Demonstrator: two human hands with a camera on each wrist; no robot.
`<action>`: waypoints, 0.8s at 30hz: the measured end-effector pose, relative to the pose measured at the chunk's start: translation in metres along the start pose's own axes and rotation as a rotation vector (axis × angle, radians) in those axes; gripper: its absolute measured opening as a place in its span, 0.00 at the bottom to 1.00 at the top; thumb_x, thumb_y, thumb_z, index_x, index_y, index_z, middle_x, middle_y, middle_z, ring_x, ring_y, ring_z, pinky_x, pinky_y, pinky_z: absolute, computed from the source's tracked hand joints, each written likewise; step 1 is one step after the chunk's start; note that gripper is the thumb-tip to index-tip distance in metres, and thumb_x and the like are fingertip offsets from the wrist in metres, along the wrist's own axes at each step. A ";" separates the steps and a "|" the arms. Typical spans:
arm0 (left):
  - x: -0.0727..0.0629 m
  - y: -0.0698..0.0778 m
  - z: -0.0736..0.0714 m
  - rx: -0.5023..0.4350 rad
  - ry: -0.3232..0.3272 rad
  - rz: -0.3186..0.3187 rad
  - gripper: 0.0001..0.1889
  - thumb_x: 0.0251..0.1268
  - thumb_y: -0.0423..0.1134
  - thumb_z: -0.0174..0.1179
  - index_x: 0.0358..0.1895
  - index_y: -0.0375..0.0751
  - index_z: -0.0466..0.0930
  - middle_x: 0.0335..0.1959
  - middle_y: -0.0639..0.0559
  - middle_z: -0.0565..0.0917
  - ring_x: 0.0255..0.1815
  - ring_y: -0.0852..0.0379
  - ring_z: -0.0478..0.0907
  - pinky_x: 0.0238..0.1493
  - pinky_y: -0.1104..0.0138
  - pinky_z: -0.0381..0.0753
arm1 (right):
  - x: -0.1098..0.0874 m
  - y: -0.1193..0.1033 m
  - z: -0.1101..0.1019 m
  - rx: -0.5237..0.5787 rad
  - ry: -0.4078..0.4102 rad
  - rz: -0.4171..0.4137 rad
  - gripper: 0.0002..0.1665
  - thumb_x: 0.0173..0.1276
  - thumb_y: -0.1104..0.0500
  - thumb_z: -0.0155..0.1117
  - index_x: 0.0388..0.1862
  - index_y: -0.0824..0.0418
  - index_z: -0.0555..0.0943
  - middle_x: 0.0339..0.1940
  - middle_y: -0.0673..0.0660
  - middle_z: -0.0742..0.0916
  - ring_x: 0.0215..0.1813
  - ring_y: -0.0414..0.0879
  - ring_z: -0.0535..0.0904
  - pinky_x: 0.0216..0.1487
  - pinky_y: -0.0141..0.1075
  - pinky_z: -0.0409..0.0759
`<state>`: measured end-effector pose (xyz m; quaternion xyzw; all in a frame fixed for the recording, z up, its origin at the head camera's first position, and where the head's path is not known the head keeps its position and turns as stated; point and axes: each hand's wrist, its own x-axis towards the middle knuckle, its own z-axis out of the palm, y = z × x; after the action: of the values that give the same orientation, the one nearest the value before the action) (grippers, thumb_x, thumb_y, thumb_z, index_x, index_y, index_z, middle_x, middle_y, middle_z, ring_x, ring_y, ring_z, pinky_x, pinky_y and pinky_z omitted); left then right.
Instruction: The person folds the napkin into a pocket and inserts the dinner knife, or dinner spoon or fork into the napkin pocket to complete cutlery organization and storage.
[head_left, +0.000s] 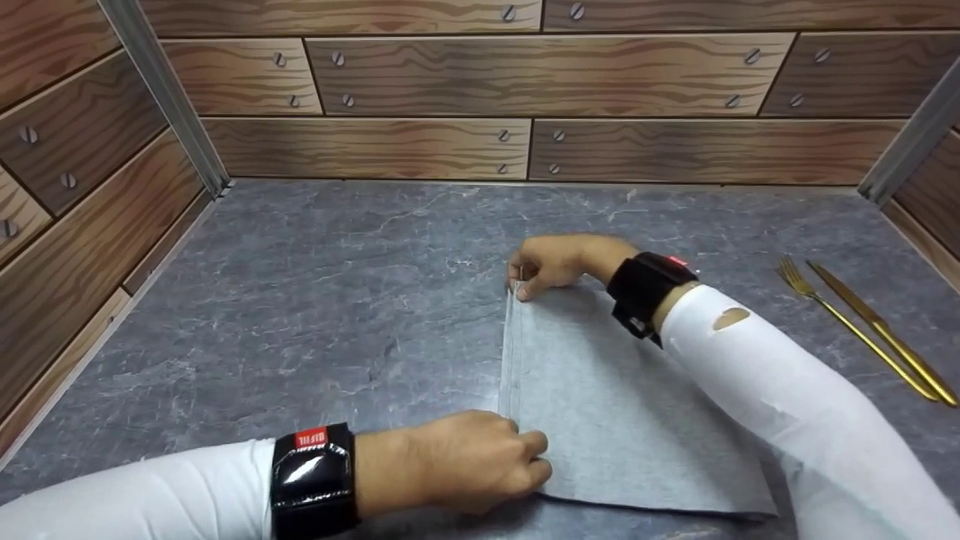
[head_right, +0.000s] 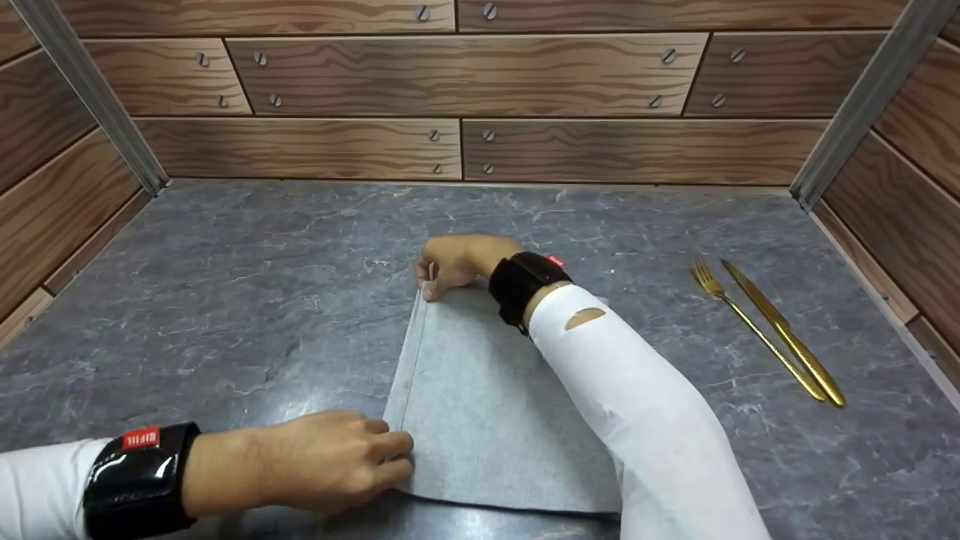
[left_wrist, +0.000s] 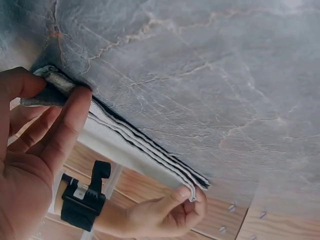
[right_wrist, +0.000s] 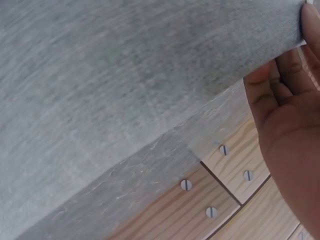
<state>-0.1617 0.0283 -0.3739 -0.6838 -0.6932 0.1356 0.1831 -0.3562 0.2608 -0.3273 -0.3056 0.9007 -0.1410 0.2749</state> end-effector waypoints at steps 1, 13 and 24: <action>0.000 0.000 0.000 -0.007 -0.008 -0.003 0.05 0.74 0.45 0.75 0.47 0.55 0.90 0.41 0.62 0.89 0.29 0.65 0.86 0.31 0.76 0.87 | 0.000 -0.001 0.000 -0.017 0.011 0.001 0.06 0.83 0.64 0.72 0.49 0.68 0.85 0.35 0.49 0.84 0.39 0.41 0.75 0.46 0.32 0.74; -0.004 0.002 0.004 -0.030 -0.024 -0.076 0.06 0.72 0.49 0.76 0.38 0.57 0.89 0.38 0.63 0.87 0.31 0.65 0.83 0.28 0.74 0.83 | 0.004 -0.009 0.016 -0.166 0.068 0.055 0.09 0.84 0.61 0.69 0.53 0.68 0.85 0.50 0.65 0.90 0.51 0.56 0.85 0.68 0.56 0.88; -0.002 -0.008 0.008 -0.135 -0.078 -0.119 0.14 0.83 0.52 0.67 0.33 0.56 0.89 0.37 0.62 0.87 0.30 0.63 0.83 0.31 0.72 0.82 | 0.001 -0.016 0.017 -0.175 0.071 0.165 0.11 0.84 0.61 0.67 0.55 0.69 0.84 0.41 0.54 0.80 0.47 0.50 0.76 0.58 0.46 0.83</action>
<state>-0.1727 0.0263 -0.3775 -0.6462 -0.7469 0.1038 0.1173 -0.3392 0.2469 -0.3350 -0.2479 0.9409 -0.0495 0.2256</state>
